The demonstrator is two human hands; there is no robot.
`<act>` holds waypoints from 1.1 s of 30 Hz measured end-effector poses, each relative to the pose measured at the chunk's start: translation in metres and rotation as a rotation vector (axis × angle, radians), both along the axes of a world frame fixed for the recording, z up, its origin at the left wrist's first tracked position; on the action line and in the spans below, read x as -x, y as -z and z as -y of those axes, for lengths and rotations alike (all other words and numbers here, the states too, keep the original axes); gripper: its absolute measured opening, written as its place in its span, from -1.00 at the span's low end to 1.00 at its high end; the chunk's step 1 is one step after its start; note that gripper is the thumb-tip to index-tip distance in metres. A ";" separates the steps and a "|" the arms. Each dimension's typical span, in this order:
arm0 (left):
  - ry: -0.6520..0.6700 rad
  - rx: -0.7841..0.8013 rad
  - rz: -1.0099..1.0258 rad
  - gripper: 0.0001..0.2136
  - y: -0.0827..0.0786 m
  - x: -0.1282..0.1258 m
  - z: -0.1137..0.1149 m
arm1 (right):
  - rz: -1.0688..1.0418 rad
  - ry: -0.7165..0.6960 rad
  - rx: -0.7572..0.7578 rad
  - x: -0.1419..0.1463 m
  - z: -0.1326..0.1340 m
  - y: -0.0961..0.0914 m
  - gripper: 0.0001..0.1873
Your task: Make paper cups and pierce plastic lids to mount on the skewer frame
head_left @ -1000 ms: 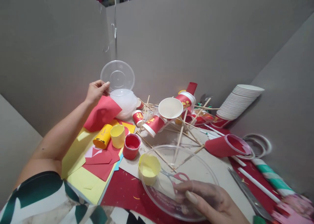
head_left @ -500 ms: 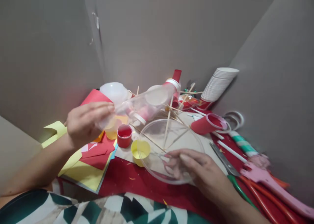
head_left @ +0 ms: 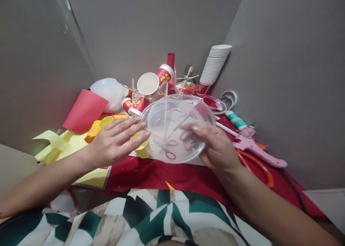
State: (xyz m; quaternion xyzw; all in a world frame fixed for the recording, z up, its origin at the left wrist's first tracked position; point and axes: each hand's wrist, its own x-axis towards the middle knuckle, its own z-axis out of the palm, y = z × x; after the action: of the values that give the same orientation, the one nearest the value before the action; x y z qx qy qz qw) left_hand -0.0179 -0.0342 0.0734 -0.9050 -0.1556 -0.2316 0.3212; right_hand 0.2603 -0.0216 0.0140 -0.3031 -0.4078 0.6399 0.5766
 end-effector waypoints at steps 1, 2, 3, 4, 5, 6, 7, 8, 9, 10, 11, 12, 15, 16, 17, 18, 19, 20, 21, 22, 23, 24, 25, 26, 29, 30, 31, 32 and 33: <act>-0.012 0.057 0.043 -0.62 -0.002 0.001 0.000 | -0.055 0.095 -0.033 -0.003 -0.003 -0.002 -0.78; -0.025 0.113 0.098 -0.57 -0.004 0.002 0.000 | -0.118 0.203 -0.072 -0.006 -0.006 -0.003 -0.84; -0.041 0.168 0.155 -0.53 -0.007 0.003 0.000 | -0.193 0.322 -0.114 -0.010 -0.010 -0.004 -0.90; -0.059 0.221 0.209 -0.52 -0.011 0.005 -0.001 | -0.265 0.431 -0.152 -0.013 -0.014 -0.005 -0.95; -0.080 0.272 0.258 -0.53 -0.014 0.007 -0.002 | -0.325 0.519 -0.183 -0.016 -0.018 -0.006 -0.97; -0.109 0.326 0.305 -0.57 -0.017 0.009 -0.004 | -0.373 0.593 -0.203 -0.018 -0.021 -0.006 -0.94; -0.146 0.382 0.359 -0.62 -0.020 0.012 -0.007 | -0.402 0.644 -0.212 -0.019 -0.023 -0.006 -0.91; -0.189 0.444 0.417 -0.68 -0.021 0.015 -0.011 | -0.412 0.666 -0.208 -0.020 -0.025 -0.006 -0.89; -0.238 0.506 0.480 -0.74 -0.022 0.018 -0.016 | -0.412 0.680 -0.201 -0.021 -0.026 -0.006 -0.87; -0.290 0.566 0.547 -0.78 -0.022 0.022 -0.022 | -0.402 0.677 -0.194 -0.021 -0.027 -0.005 -0.86; -0.343 0.614 0.610 -0.79 -0.021 0.026 -0.029 | -0.388 0.665 -0.191 -0.021 -0.027 -0.005 -0.86; -0.392 0.652 0.662 -0.79 -0.020 0.030 -0.037 | -0.372 0.644 -0.191 -0.021 -0.026 -0.004 -0.85; -0.520 0.744 0.725 -0.75 -0.015 0.042 -0.066 | -0.353 0.648 -0.198 -0.020 -0.026 -0.003 -0.85; -0.557 0.767 0.724 -0.74 -0.013 0.045 -0.076 | -0.358 0.659 -0.198 -0.020 -0.026 -0.003 -0.86; -0.590 0.778 0.714 -0.73 -0.011 0.049 -0.087 | -0.369 0.678 -0.201 -0.020 -0.027 -0.003 -0.87; -0.621 0.770 0.699 -0.73 -0.009 0.052 -0.097 | -0.377 0.690 -0.208 -0.019 -0.027 -0.003 -0.88; -0.654 0.749 0.678 -0.74 -0.008 0.056 -0.107 | -0.382 0.695 -0.215 -0.019 -0.027 -0.003 -0.89; -0.680 0.727 0.665 -0.74 -0.007 0.060 -0.116 | -0.383 0.696 -0.224 -0.019 -0.028 -0.003 -0.89; -0.706 0.698 0.659 -0.72 -0.007 0.064 -0.125 | -0.383 0.702 -0.231 -0.019 -0.028 -0.003 -0.89; -0.734 0.658 0.658 -0.70 -0.008 0.068 -0.133 | -0.380 0.701 -0.230 -0.019 -0.027 -0.003 -0.90; -0.763 0.613 0.657 -0.67 -0.010 0.073 -0.140 | -0.380 0.699 -0.224 -0.019 -0.027 -0.003 -0.90; -0.792 0.566 0.651 -0.64 -0.012 0.077 -0.147 | -0.381 0.695 -0.214 -0.019 -0.026 -0.004 -0.90; -0.814 0.529 0.640 -0.61 -0.015 0.082 -0.153 | -0.379 0.695 -0.202 -0.019 -0.025 -0.004 -0.91; -0.846 0.504 0.602 -0.56 -0.017 0.086 -0.159 | -0.367 0.691 -0.184 -0.019 -0.023 -0.005 -0.92; -1.010 0.499 0.380 -0.29 -0.018 0.097 -0.175 | -0.296 0.692 -0.140 -0.020 -0.020 -0.008 -0.94; -1.070 0.507 0.311 -0.20 -0.016 0.099 -0.180 | -0.269 0.700 -0.129 -0.021 -0.020 -0.009 -0.94; -1.121 0.513 0.259 -0.13 -0.013 0.100 -0.184 | -0.246 0.711 -0.118 -0.023 -0.020 -0.010 -0.93; -1.156 0.517 0.231 -0.10 -0.009 0.100 -0.187 | -0.225 0.722 -0.106 -0.024 -0.019 -0.011 -0.93; -1.172 0.521 0.227 -0.08 -0.005 0.100 -0.190 | -0.203 0.732 -0.092 -0.025 -0.019 -0.012 -0.92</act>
State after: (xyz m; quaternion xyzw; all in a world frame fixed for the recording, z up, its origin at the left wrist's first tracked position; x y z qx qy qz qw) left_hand -0.1184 0.1553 0.0783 -0.6883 -0.7074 -0.0667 0.1461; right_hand 0.2857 -0.0022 0.0255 -0.3375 -0.2416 0.3993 0.8175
